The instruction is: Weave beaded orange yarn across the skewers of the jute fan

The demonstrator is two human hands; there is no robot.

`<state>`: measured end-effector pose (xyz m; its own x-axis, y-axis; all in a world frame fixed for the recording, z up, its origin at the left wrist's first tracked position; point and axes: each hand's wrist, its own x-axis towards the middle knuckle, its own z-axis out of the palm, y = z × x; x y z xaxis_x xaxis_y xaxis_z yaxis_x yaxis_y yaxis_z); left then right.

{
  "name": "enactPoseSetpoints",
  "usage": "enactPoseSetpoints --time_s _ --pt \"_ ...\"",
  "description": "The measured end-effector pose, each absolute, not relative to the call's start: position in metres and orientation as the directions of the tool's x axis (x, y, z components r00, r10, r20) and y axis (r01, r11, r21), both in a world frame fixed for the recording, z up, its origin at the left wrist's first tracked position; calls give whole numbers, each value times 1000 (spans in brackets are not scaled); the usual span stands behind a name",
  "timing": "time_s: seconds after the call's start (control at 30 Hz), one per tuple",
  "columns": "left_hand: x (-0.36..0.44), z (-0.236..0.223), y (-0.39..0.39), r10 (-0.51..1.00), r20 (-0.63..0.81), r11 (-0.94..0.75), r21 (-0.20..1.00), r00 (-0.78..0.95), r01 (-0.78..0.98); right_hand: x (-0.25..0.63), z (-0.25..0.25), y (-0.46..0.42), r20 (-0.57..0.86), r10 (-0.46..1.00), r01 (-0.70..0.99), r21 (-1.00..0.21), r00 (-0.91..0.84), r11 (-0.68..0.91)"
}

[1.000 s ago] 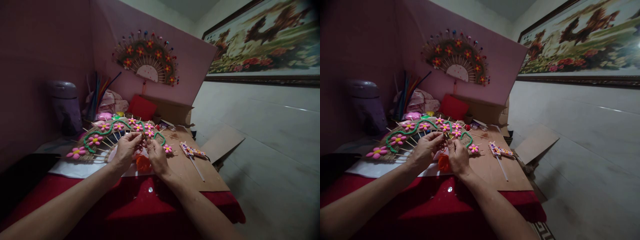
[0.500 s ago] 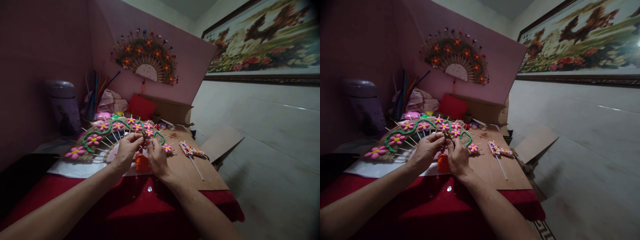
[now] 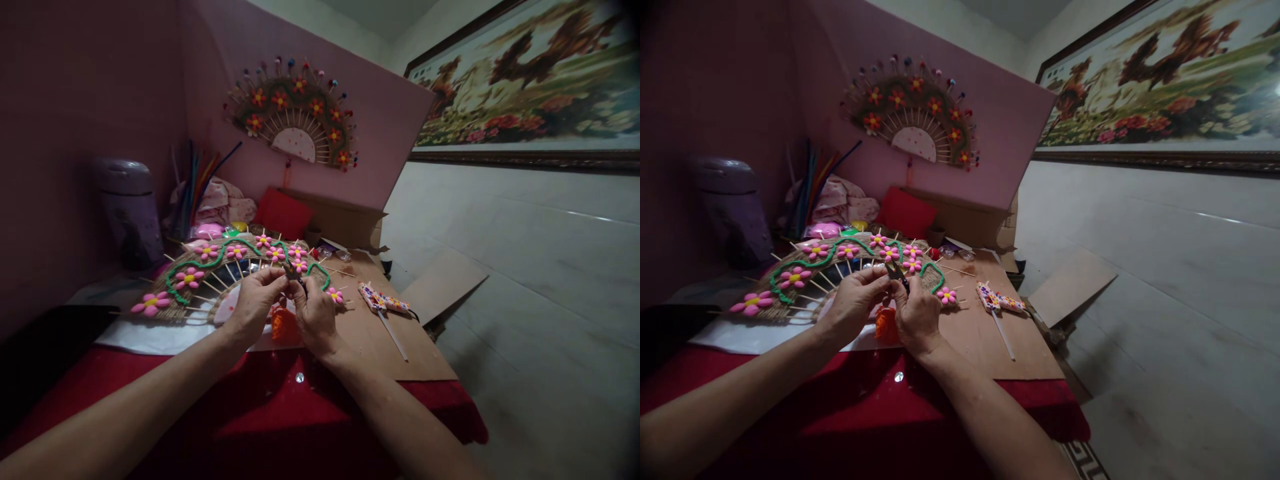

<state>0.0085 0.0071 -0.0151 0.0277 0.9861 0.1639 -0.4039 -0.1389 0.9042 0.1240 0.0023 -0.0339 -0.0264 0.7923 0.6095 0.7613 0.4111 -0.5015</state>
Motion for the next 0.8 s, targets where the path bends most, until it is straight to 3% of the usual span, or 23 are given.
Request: enactPoseSetpoints --time_s 0.37,0.67,0.8 --pt "10 -25 13 987 155 -112 865 48 -490 123 -37 4 607 794 773 -495 -17 395" --pt "11 -17 11 994 72 -14 828 81 -561 132 -31 10 598 786 671 -649 158 358" --pt "8 -15 11 993 67 -9 855 93 -518 133 -30 10 596 790 667 -648 144 367"
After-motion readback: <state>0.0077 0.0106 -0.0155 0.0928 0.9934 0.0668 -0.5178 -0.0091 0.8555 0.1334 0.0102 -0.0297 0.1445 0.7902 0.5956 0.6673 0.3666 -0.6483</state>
